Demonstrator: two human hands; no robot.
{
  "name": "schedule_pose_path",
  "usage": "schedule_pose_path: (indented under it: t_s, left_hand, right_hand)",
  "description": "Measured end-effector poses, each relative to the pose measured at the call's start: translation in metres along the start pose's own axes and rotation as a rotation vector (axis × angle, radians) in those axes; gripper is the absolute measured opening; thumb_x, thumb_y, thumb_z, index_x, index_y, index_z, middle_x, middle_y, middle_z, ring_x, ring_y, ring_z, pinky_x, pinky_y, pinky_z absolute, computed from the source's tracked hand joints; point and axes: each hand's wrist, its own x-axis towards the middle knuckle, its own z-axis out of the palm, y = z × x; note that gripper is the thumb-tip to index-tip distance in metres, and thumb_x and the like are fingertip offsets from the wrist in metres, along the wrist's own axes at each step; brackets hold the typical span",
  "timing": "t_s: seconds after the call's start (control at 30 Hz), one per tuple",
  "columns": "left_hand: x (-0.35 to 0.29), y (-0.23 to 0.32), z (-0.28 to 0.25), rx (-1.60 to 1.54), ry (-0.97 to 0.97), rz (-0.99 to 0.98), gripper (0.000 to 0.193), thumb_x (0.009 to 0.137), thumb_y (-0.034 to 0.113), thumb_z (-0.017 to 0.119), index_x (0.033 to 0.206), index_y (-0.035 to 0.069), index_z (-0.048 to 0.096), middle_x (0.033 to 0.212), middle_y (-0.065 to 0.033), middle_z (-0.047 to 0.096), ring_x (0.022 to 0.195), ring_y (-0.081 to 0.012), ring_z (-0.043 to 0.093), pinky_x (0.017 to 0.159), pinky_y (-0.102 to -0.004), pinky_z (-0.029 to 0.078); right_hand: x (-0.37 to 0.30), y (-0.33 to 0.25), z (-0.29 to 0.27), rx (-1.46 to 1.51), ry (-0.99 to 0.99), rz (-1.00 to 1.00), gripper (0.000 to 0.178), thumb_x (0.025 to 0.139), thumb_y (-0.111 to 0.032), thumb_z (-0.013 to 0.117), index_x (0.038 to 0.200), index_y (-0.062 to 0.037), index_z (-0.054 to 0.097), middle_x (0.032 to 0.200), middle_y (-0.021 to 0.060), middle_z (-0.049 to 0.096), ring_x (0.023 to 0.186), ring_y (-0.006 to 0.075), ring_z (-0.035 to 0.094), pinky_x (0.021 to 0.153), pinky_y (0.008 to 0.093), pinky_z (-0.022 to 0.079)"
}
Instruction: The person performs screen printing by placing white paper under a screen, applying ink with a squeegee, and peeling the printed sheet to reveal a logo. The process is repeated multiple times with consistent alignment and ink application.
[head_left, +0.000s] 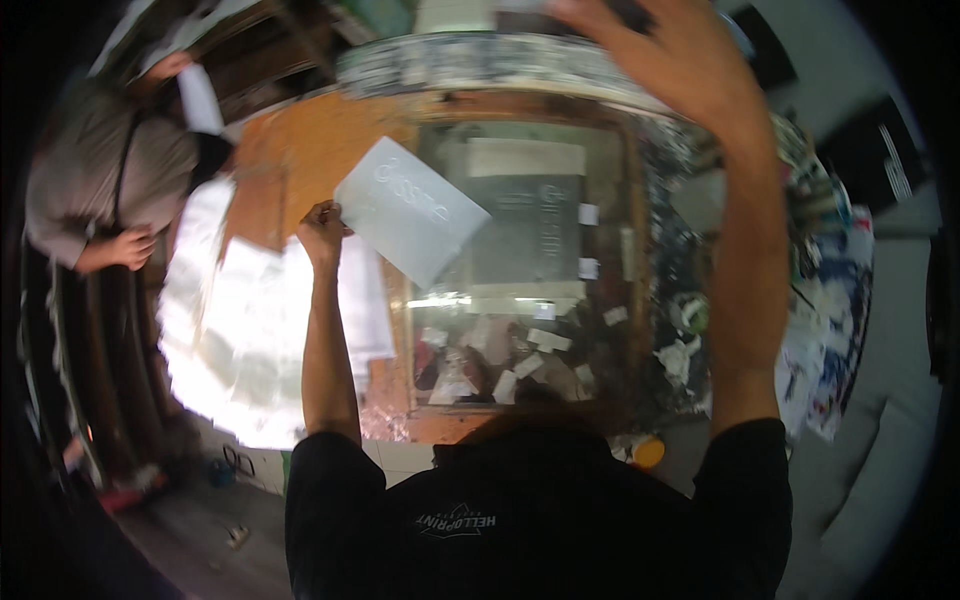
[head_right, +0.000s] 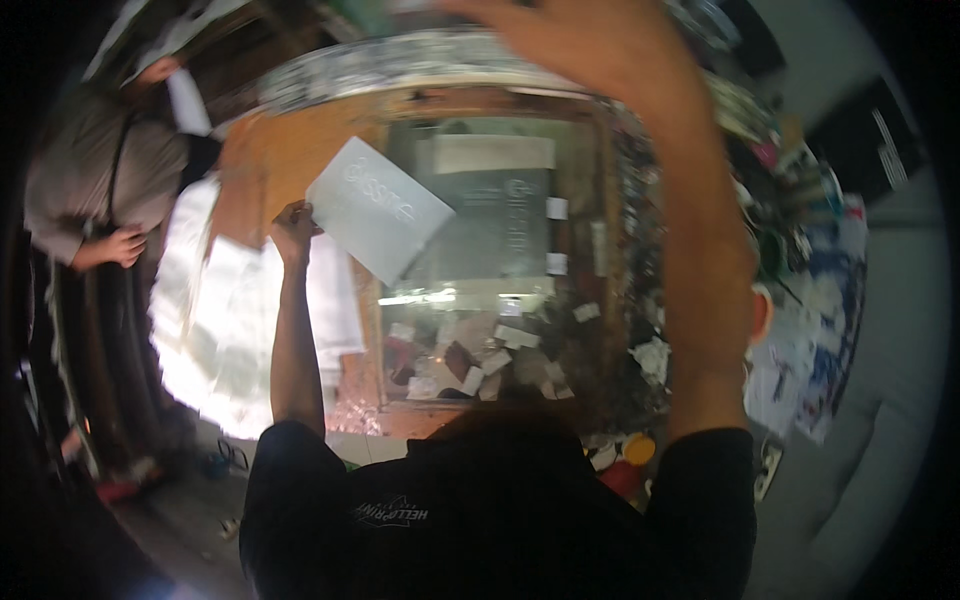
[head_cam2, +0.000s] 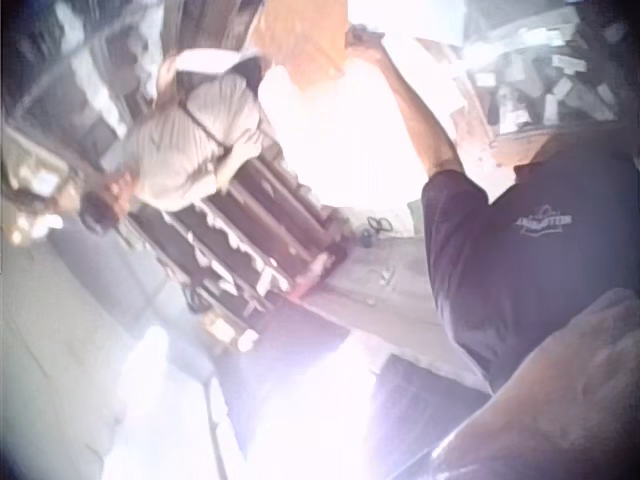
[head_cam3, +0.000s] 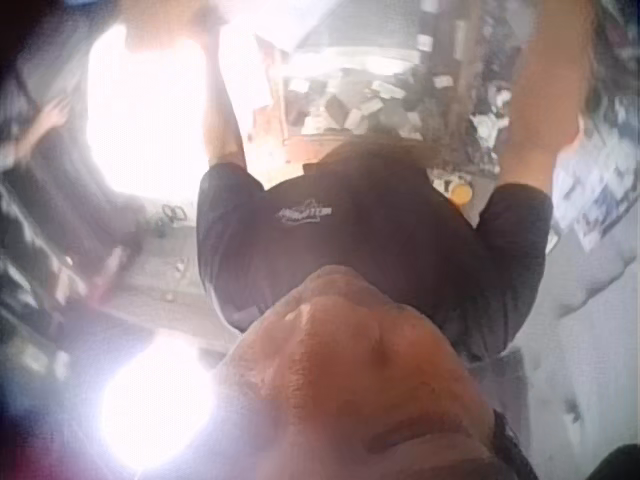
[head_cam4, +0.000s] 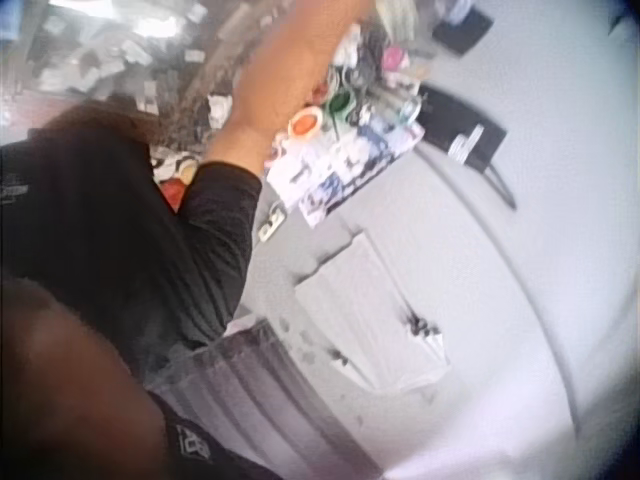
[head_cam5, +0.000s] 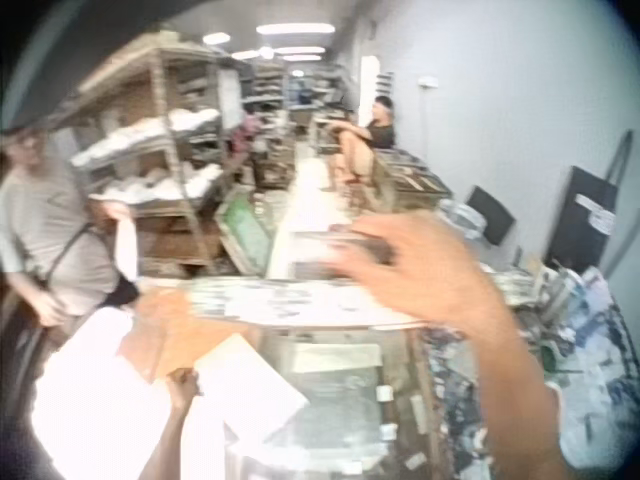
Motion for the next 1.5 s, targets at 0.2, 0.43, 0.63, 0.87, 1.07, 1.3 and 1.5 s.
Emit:
schedule_pose_path:
  t_s: [0.2, 0.43, 0.63, 0.87, 1.07, 1.3, 1.5]
  left_hand:
    - [-0.089, -0.074, -0.134, 0.761, 0.424, 0.497, 0.052, 0.098, 0.017, 0.066, 0.140, -0.008, 0.049, 0.149, -0.0309, 0.047, 0.138, -0.0482, 0.046, 0.113, -0.0487, 0.041]
    - [-0.241, -0.012, 0.056, 0.794, -0.257, 0.512, 0.058, 0.105, 0.040, 0.049, 0.158, 0.019, 0.040, 0.169, -0.0230, 0.017, 0.156, -0.0468, 0.008, 0.114, -0.0796, 0.004]
    - [-0.245, 0.053, 0.215, 0.656, -0.278, 0.670, 0.056, 0.105, 0.035, 0.049, 0.156, 0.015, 0.042, 0.166, -0.0235, 0.024, 0.156, -0.0455, 0.014, 0.115, -0.0776, 0.008]
    - [-0.262, 0.072, 0.245, 0.366, -0.370, 0.624, 0.057, 0.103, 0.031, 0.054, 0.151, 0.001, 0.044, 0.163, -0.0291, 0.026, 0.155, -0.0451, 0.016, 0.119, -0.0715, 0.006]
    - [-0.275, 0.065, 0.218, 0.676, -0.326, 0.679, 0.058, 0.097, 0.027, 0.057, 0.150, 0.006, 0.048, 0.165, -0.0251, 0.026, 0.157, -0.0451, 0.011, 0.113, -0.0795, -0.002]
    - [-0.286, 0.054, 0.205, 0.651, -0.356, 0.696, 0.061, 0.093, 0.026, 0.058, 0.152, 0.010, 0.048, 0.167, -0.0205, 0.024, 0.158, -0.0435, 0.007, 0.112, -0.0802, -0.003]
    - [-0.294, 0.049, 0.200, 0.594, -0.348, 0.710, 0.061, 0.094, 0.028, 0.058, 0.152, 0.010, 0.047, 0.167, -0.0211, 0.024, 0.158, -0.0429, 0.008, 0.113, -0.0797, -0.003]
  right_hand:
    - [-0.004, 0.034, 0.014, -0.039, 0.047, 0.047, 0.064, 0.094, -0.064, 0.062, 0.127, -0.0100, 0.072, 0.111, 0.0151, 0.076, 0.107, 0.0296, 0.072, 0.096, 0.0366, 0.050]
    - [-0.018, -0.004, 0.003, -0.130, 0.105, 0.028, 0.043, 0.093, -0.044, 0.069, 0.102, -0.0015, 0.072, 0.088, 0.0221, 0.072, 0.085, 0.0378, 0.072, 0.073, 0.0447, 0.052]
    - [-0.031, 0.016, 0.020, -0.155, 0.252, -0.209, 0.046, 0.096, -0.045, 0.065, 0.108, -0.0016, 0.075, 0.091, 0.0211, 0.075, 0.088, 0.0405, 0.073, 0.080, 0.0466, 0.056]
    - [-0.031, 0.039, -0.017, 0.267, -0.150, -0.131, 0.032, 0.102, -0.024, 0.060, 0.100, 0.0044, 0.073, 0.065, 0.0095, 0.061, 0.051, 0.0151, 0.053, 0.044, 0.0282, 0.046]
    - [-0.046, 0.043, 0.011, 0.153, 0.207, -0.239, 0.023, 0.100, -0.013, 0.058, 0.093, 0.0035, 0.072, 0.061, 0.0060, 0.057, 0.046, 0.0099, 0.044, 0.038, 0.0228, 0.035]
    - [-0.041, 0.032, 0.001, 0.157, -0.122, -0.094, 0.025, 0.100, -0.016, 0.059, 0.093, 0.0042, 0.071, 0.059, 0.0034, 0.054, 0.047, 0.0099, 0.045, 0.040, 0.0254, 0.037]
    - [-0.047, -0.003, 0.022, -0.176, -0.006, 0.113, 0.031, 0.100, -0.026, 0.063, 0.098, 0.0026, 0.073, 0.055, 0.0042, 0.056, 0.044, 0.0120, 0.046, 0.044, 0.0297, 0.043]
